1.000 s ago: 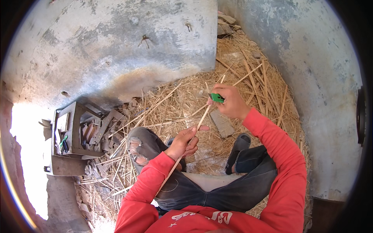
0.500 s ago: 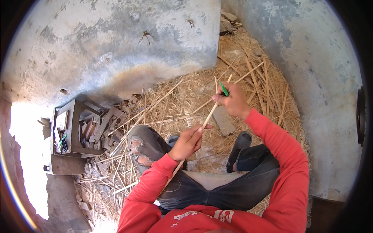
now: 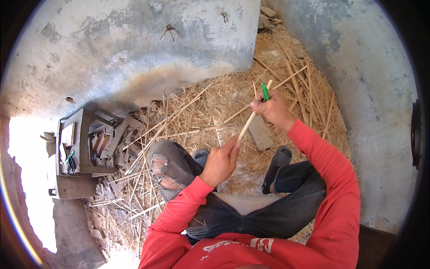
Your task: The person is shaving a thin wooden strip with a green-handled tool, peeling off long thin shavings.
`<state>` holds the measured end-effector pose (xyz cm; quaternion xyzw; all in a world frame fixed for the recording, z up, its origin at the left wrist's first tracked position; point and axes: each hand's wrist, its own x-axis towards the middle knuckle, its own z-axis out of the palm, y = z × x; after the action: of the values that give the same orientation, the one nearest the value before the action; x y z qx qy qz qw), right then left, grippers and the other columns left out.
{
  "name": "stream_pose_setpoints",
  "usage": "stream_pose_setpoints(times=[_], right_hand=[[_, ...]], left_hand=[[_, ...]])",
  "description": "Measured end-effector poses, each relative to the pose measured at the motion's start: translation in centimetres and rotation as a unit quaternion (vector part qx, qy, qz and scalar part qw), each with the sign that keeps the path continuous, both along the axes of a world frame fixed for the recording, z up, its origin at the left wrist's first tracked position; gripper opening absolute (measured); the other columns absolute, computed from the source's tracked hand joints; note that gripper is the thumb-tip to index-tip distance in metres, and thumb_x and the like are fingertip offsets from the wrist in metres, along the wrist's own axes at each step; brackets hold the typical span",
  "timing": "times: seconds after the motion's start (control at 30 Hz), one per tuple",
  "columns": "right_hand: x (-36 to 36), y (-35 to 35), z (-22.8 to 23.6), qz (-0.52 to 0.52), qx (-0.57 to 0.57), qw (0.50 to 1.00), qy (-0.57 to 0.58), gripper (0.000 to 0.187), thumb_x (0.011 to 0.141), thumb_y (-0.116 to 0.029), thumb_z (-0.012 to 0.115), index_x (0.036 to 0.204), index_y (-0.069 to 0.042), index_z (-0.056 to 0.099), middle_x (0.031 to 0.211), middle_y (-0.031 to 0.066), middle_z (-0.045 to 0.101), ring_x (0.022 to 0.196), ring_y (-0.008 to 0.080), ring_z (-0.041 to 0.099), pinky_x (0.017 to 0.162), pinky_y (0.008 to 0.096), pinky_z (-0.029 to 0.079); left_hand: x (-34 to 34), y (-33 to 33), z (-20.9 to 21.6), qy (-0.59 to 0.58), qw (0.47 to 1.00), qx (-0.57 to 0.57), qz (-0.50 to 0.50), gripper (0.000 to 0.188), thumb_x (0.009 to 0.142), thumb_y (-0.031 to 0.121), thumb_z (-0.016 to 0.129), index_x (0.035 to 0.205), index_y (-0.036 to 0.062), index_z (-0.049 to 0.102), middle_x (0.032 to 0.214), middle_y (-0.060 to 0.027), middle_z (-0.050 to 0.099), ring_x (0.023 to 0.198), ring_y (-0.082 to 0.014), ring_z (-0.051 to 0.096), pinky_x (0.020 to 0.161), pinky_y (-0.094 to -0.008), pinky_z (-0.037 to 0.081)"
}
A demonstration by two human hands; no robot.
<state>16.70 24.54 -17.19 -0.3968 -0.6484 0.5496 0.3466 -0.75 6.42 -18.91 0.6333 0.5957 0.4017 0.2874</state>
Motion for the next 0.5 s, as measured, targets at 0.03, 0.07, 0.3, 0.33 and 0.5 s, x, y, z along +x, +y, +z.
stream_pose_setpoints(times=[0.03, 0.07, 0.3, 0.33, 0.5], right_hand=[[0.0, 0.0, -0.2, 0.005, -0.007, 1.0, 0.003, 0.03, 0.084, -0.012, 0.073, 0.066, -0.005, 0.051, 0.062, -0.0011, 0.046, 0.062, 0.0116, 0.041, 0.061, 0.0335, 0.035], [0.1, 0.1, -0.4, 0.009, -0.013, 1.0, 0.005, 0.029, 0.084, -0.013, 0.074, 0.066, -0.005, 0.052, 0.063, -0.0011, 0.046, 0.062, 0.0116, 0.041, 0.061, 0.0334, 0.035], [-1.0, -0.7, 2.3, 0.035, 0.176, 0.981, -0.079, 0.028, 0.09, -0.013, 0.073, 0.072, -0.003, 0.055, 0.063, 0.0014, 0.046, 0.06, 0.013, 0.041, 0.058, 0.0335, 0.036], [-1.0, -0.7, 2.7, 0.029, 0.204, 0.973, -0.105, 0.028, 0.091, -0.015, 0.073, 0.073, -0.002, 0.056, 0.062, 0.0028, 0.046, 0.059, 0.0142, 0.041, 0.058, 0.0345, 0.036], [0.9, 2.1, 2.9, -0.032, 0.321, 0.919, -0.228, 0.035, 0.092, -0.025, 0.074, 0.074, 0.001, 0.057, 0.059, 0.0092, 0.045, 0.055, 0.0193, 0.041, 0.055, 0.0389, 0.035]], left_hand=[[-0.1, 0.0, -0.1, -0.012, 1.0, -0.012, -0.006, 0.031, 0.106, 0.019, 0.051, 0.131, 0.0041, 0.063, 0.056, -0.0049, 0.044, 0.047, -0.0112, 0.047, 0.048, -0.0312, 0.04], [-0.2, 0.0, -0.1, -0.024, 0.999, -0.024, -0.013, 0.032, 0.106, 0.019, 0.051, 0.132, 0.0043, 0.062, 0.056, -0.0042, 0.045, 0.047, -0.0106, 0.047, 0.048, -0.0304, 0.04], [-2.3, 0.4, 0.2, -0.291, 0.931, -0.198, -0.093, 0.037, 0.108, 0.023, 0.048, 0.139, 0.0028, 0.056, 0.067, 0.0004, 0.059, 0.052, -0.0054, 0.049, 0.05, -0.0226, 0.04], [-2.3, 0.2, 0.8, -0.251, 0.944, -0.203, -0.071, 0.037, 0.107, 0.022, 0.051, 0.138, 0.0025, 0.056, 0.067, -0.0001, 0.059, 0.053, -0.0073, 0.051, 0.052, -0.0239, 0.041], [-2.4, -2.6, 2.5, 0.123, 0.983, 0.133, 0.02, 0.044, 0.096, 0.015, 0.066, 0.136, 0.0026, 0.057, 0.083, -0.0089, 0.066, 0.072, -0.0195, 0.063, 0.067, -0.0308, 0.051]])
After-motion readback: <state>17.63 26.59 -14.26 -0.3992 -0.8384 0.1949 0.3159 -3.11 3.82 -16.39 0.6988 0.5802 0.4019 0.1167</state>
